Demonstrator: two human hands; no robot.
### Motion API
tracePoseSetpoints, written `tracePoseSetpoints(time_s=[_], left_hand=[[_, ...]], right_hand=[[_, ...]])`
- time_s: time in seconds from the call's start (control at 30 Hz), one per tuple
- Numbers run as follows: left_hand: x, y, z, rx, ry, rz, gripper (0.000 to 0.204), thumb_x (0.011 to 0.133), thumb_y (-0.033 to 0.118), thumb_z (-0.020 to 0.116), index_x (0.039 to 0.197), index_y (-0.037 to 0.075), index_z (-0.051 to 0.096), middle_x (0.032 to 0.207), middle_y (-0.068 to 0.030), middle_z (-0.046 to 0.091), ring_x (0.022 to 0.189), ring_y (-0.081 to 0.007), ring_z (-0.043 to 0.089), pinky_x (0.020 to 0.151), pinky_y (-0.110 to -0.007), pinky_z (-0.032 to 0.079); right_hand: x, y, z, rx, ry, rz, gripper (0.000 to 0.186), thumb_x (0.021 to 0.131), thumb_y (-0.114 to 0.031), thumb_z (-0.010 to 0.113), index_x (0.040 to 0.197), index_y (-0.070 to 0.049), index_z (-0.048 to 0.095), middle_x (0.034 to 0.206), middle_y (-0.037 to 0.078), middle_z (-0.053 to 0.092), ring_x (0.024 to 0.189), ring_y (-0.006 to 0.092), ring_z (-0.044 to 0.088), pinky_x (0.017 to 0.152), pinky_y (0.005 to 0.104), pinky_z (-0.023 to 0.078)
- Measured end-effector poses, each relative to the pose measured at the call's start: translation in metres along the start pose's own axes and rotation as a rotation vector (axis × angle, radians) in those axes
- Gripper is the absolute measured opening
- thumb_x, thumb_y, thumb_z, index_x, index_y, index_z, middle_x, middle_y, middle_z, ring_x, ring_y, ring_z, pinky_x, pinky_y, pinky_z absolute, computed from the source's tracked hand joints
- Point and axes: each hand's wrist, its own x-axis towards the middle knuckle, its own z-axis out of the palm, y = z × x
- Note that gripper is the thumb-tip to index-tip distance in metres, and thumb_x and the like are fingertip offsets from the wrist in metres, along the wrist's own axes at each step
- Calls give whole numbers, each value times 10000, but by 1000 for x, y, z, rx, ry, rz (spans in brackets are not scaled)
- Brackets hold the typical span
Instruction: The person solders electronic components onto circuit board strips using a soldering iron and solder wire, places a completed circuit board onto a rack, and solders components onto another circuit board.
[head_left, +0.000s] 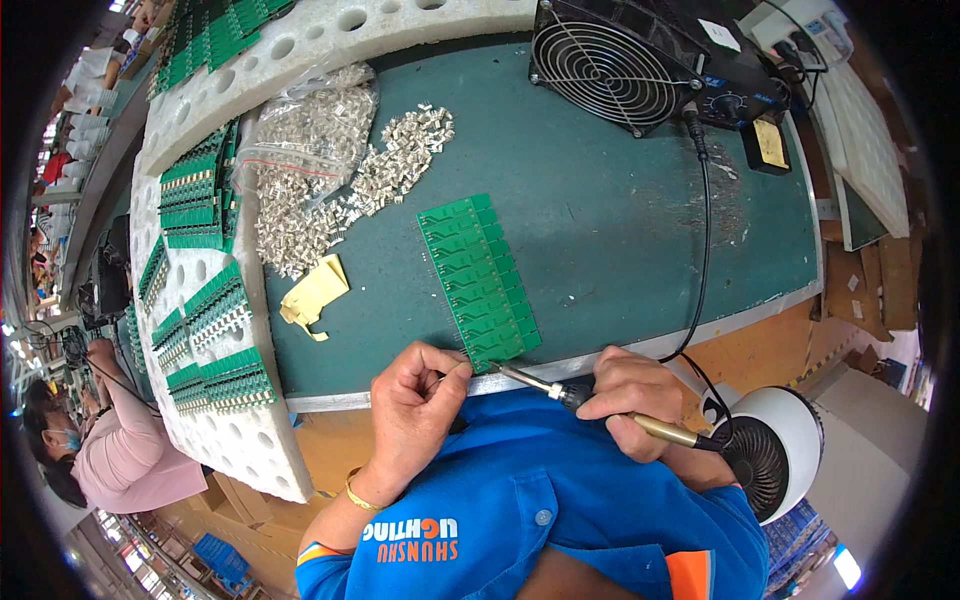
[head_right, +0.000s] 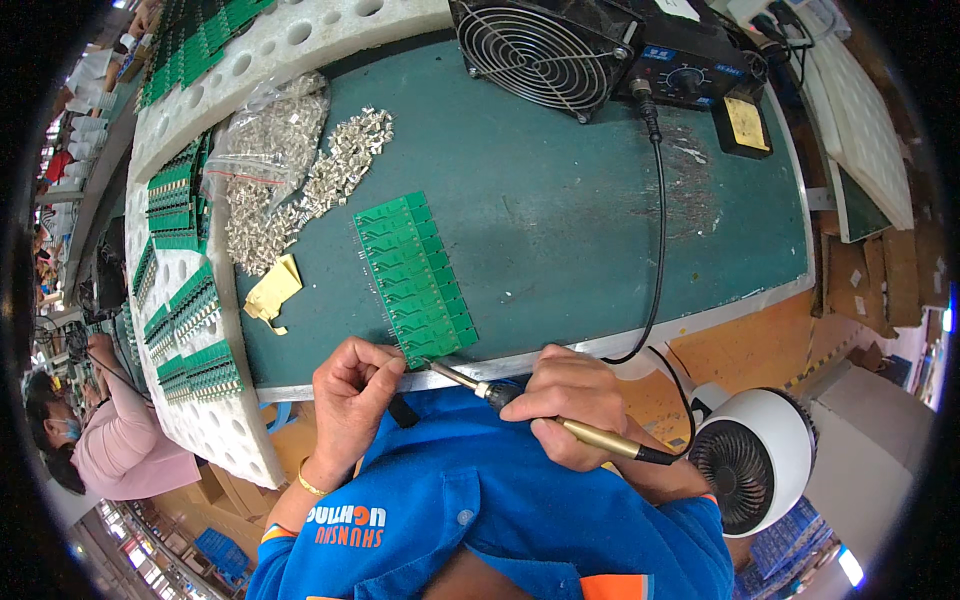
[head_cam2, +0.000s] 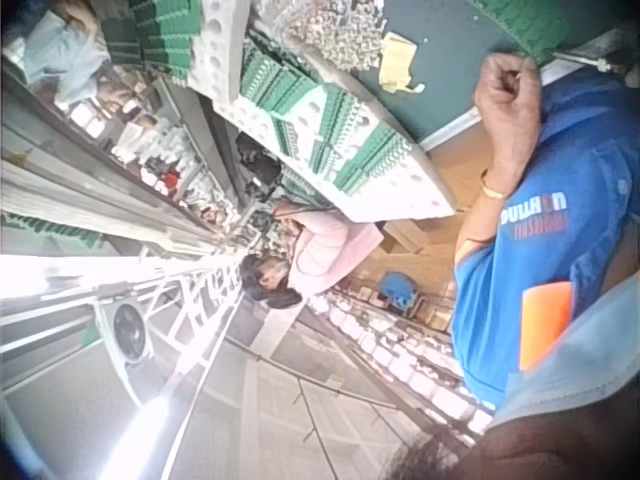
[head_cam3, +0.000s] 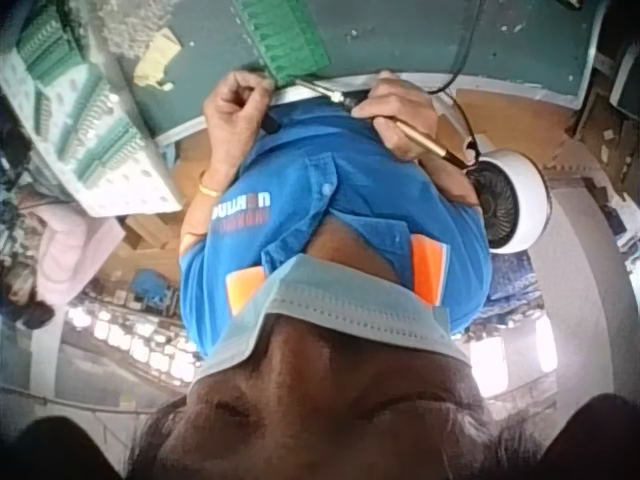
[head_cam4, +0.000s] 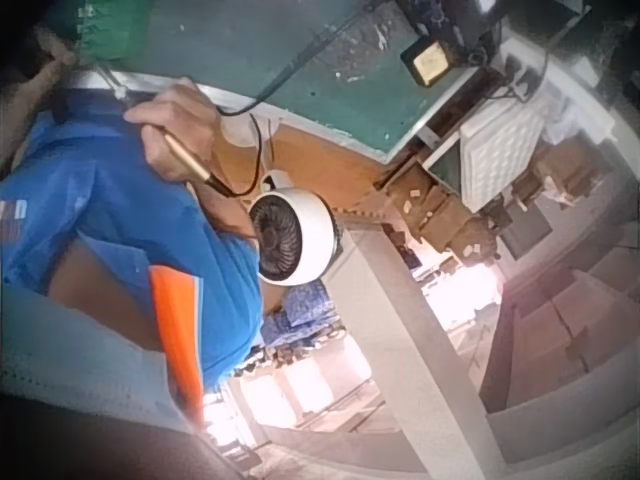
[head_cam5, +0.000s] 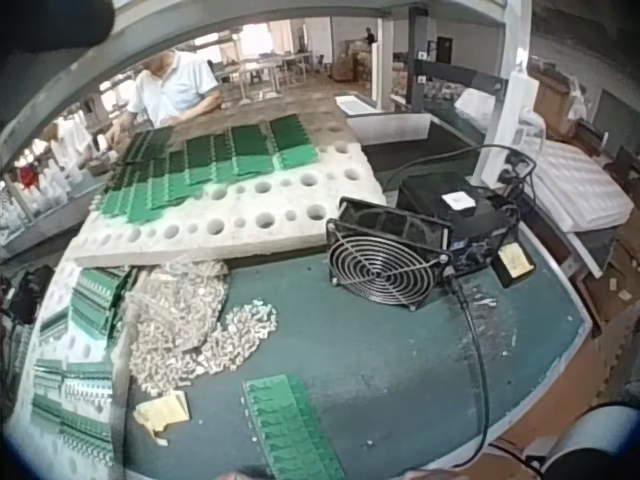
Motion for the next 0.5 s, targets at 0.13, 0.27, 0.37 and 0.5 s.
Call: tracePoseSetpoints(time_s=[0.13, 0.27, 0.37, 0.5], left_hand=[[0, 0, -1, -17, -11, -20, 74, 922, 39, 664, 896, 12, 600, 879, -9, 648, 645, 1, 432, 566, -179, 363], [1, 2, 3, -47, 28, -8, 56, 913, 30, 662, 888, 14, 614, 780, 25, 599, 613, 5, 415, 537, -176, 340], [1, 4, 4, -62, 49, 12, 50, 910, 18, 656, 874, 17, 621, 672, 68, 535, 575, 11, 389, 500, -176, 309], [1, 2, 2, -90, 39, 13, 77, 930, 36, 647, 868, 23, 603, 677, 72, 521, 582, 11, 390, 500, -178, 304]], right_hand=[[-4, 2, -2, 4, 57, -2, 258, 637, 1, 577, 871, -1, 686, 647, 77, 592, 501, 203, 496, 523, 349, 381], [-3, 3, -2, 24, 69, -11, 261, 638, -2, 575, 875, 2, 686, 650, 77, 594, 505, 202, 496, 521, 350, 381], [-3, 4, -1, 37, 66, -15, 266, 643, -1, 571, 883, 1, 686, 652, 83, 596, 514, 204, 501, 523, 355, 385], [-1, 6, 1, 38, 73, -17, 268, 685, 6, 583, 933, -2, 686, 685, 100, 601, 544, 214, 523, 525, 361, 407]])
